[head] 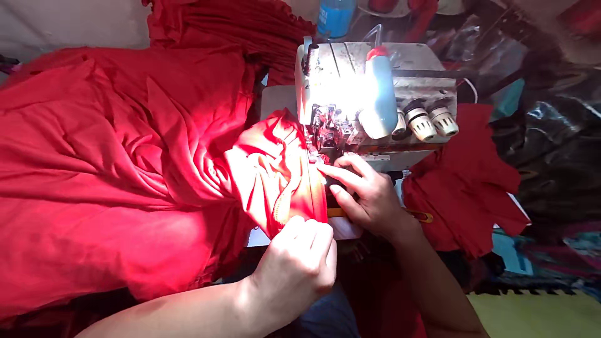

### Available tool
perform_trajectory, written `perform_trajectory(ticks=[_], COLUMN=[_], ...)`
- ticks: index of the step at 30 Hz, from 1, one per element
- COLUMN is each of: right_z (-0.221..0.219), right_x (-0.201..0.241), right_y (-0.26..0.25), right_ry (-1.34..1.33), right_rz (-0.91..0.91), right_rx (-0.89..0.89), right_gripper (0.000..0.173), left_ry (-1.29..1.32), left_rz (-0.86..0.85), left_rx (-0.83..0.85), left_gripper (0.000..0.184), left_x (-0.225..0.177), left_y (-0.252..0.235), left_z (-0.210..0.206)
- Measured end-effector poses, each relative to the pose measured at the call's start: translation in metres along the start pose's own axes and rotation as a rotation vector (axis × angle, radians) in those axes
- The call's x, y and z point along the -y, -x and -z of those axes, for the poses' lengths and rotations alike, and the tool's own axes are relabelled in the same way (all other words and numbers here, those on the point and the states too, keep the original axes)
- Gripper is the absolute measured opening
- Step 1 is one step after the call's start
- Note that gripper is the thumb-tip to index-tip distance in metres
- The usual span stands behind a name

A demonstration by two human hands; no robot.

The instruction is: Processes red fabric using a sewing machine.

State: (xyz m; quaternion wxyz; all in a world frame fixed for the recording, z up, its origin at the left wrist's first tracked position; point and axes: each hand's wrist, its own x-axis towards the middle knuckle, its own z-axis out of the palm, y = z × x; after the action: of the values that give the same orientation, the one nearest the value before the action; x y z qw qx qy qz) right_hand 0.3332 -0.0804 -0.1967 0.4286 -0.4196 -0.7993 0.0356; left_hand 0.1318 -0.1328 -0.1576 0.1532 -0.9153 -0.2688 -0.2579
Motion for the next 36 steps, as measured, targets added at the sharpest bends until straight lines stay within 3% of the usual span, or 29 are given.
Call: perform_trajectory(ticks=[5,9,14,17,19,22,26,29,32,36], right_z=[0.059,0.089,0.085,0.087,0.089,0.095,0.097,0.102,0.105,0.106], right_x=[-0.014,-0.031,-0.040,-0.041,-0.044,-0.044,-0.041,-0.040,-0.037,-0.038], right_y=[0.051,0.085,0.086,0.079,0.077,0.074,0.069,0.065,0.063,0.062], right_ry=[0.156,0.182,0.139,0.125,0.117,0.097,0.102,0.109,0.144,0.158], right_rz=[-0.213,-0.441,-0.552,-0.601,-0.618,-0.644,-0.672,-0.689,-0.715,-0.703], right_rx=[-0.012,0.340,0.475,0.573,0.621,0.693,0.772,0.828,0.834,0.830], right_gripper=[0.025,0.017,0.018,0.019,0.021,0.030,0.032,0.038,0.039,0.033], left_ry=[-0.024,0.296,0.846,0.984,0.953,0.806,0.623,0.484,0.391,0.680], left_rz=[0.069,0.179,0.539,0.688,0.664,0.490,0.233,0.073,0.115,0.357], left_rx=[-0.092,-0.148,0.194,0.392,0.369,0.186,-0.103,-0.166,-0.003,0.644], left_gripper=[0.022,0.021,0.029,0.030,0.027,0.023,0.011,0.008,0.010,0.027], left_x=[-0.002,-0.025,-0.076,-0.082,-0.081,-0.079,-0.079,-0.083,-0.085,-0.065], left_y=[0.023,0.066,0.131,0.147,0.147,0.131,0.066,0.010,-0.023,-0.047], left_z=[0.001,-0.016,-0.068,-0.084,-0.086,-0.084,-0.081,-0.083,-0.088,-0.061])
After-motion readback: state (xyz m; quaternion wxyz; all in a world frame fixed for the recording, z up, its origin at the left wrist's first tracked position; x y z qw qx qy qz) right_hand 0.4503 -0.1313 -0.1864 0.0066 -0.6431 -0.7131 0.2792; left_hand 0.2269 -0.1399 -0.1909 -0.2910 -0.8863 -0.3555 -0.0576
